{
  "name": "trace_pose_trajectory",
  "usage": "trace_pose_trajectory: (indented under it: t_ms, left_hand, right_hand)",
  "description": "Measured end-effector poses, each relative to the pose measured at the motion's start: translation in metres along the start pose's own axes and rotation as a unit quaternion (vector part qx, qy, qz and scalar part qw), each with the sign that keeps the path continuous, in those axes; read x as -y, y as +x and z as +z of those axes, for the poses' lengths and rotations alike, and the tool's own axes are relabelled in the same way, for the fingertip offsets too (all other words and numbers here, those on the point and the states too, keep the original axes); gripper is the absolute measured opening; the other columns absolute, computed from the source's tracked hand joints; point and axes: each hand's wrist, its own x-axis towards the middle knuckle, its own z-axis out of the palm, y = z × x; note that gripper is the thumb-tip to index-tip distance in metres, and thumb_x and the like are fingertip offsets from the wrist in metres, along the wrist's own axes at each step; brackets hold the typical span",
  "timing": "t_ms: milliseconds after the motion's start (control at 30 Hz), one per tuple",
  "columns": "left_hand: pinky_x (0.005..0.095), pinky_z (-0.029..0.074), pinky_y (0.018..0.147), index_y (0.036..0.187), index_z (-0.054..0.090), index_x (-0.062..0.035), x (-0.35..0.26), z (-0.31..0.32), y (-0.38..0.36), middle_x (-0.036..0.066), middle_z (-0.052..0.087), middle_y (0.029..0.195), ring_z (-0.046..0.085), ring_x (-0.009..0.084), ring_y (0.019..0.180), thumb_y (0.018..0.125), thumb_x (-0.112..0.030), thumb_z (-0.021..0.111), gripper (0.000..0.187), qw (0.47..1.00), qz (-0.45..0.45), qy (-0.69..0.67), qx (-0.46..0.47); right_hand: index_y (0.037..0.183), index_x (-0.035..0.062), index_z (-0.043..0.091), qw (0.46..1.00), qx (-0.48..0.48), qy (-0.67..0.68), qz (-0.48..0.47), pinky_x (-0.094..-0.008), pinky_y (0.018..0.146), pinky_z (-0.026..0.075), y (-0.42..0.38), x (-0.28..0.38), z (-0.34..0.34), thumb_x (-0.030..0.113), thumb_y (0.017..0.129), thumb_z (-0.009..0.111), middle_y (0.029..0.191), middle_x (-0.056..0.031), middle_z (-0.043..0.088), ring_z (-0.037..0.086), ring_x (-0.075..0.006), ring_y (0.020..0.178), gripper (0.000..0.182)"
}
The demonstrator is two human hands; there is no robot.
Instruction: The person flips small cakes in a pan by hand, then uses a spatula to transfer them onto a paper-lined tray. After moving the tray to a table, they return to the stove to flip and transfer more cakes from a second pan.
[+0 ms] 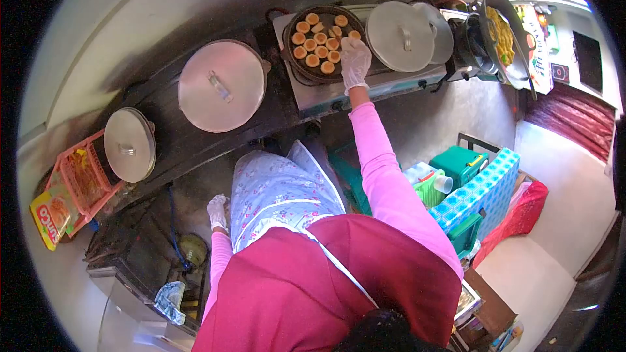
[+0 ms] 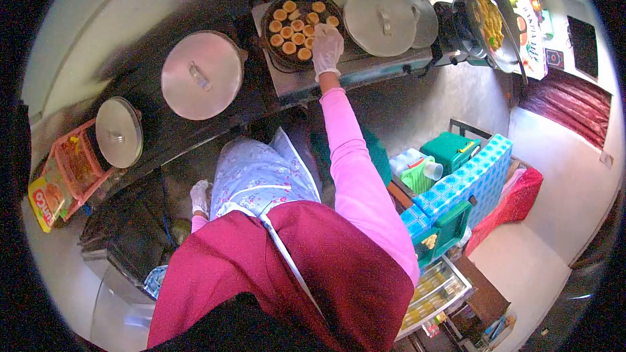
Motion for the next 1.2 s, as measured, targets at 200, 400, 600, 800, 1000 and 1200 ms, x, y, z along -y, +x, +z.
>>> trace_pose_trajectory:
  t_ms: [200,400,600,800,1000,1200]
  left_hand:
    - [0.0252,0.043,0.053,0.096,0.068,-0.0054,0.010,0.000,0.000,0.002,0.067,0.079,0.056,0.0098,0.061,0.086,-0.017,0.057,0.019,0.994,-0.052,-0.097,-0.004]
    - [0.0244,0.043,0.049,0.095,0.068,-0.0066,0.001,0.003,-0.004,0.001,0.066,0.077,0.055,0.0090,0.058,0.087,-0.016,0.058,0.016,1.000,0.003,0.014,-0.006]
    - [0.0230,0.044,0.049,0.094,0.068,-0.0076,-0.005,-0.001,-0.008,0.001,0.066,0.076,0.057,0.0092,0.057,0.086,-0.015,0.059,0.014,0.994,-0.071,-0.086,-0.017]
    - [0.0245,0.044,0.048,0.092,0.067,-0.0063,-0.010,0.002,-0.009,0.002,0.066,0.077,0.056,0.0096,0.056,0.086,-0.015,0.058,0.014,0.993,-0.082,-0.082,-0.015]
    - [0.0274,0.045,0.053,0.093,0.068,-0.0066,0.001,0.000,0.003,0.003,0.066,0.077,0.057,0.0114,0.060,0.087,-0.018,0.057,0.017,0.999,-0.019,-0.038,0.001]
    - [0.0268,0.045,0.055,0.097,0.069,-0.0055,0.002,-0.001,0.000,0.004,0.066,0.078,0.057,0.0105,0.063,0.088,-0.018,0.056,0.020,0.996,-0.059,-0.063,0.008]
  right_hand:
    - [0.078,0.0028,0.065,0.995,0.012,-0.080,-0.058,-0.0450,0.069,0.046,-0.013,0.014,-0.018,0.022,0.084,0.055,0.081,-0.0186,0.063,0.061,-0.0366,0.077,0.023]
    - [0.090,0.0046,0.065,0.990,0.014,-0.086,-0.110,-0.0439,0.073,0.048,-0.014,0.012,-0.014,0.018,0.082,0.058,0.088,-0.0157,0.064,0.061,-0.0355,0.083,0.017]
    - [0.098,0.0033,0.065,0.966,-0.027,-0.186,-0.178,-0.0425,0.074,0.048,-0.019,0.004,-0.011,0.015,0.083,0.058,0.089,-0.0167,0.063,0.062,-0.0355,0.085,0.021]
    - [0.096,0.0002,0.068,0.975,0.031,-0.145,-0.168,-0.0401,0.078,0.049,-0.028,0.044,-0.014,0.017,0.087,0.057,0.092,-0.0184,0.067,0.063,-0.0348,0.088,0.022]
    - [0.094,0.0012,0.067,0.965,0.037,-0.198,-0.167,-0.0407,0.076,0.049,-0.026,0.032,-0.010,0.018,0.086,0.058,0.091,-0.0172,0.066,0.063,-0.0343,0.086,0.021]
    - [0.082,0.0034,0.063,0.963,0.039,-0.205,-0.172,-0.0429,0.069,0.048,-0.020,0.015,-0.018,0.017,0.082,0.058,0.083,-0.0168,0.063,0.061,-0.0353,0.081,0.014]
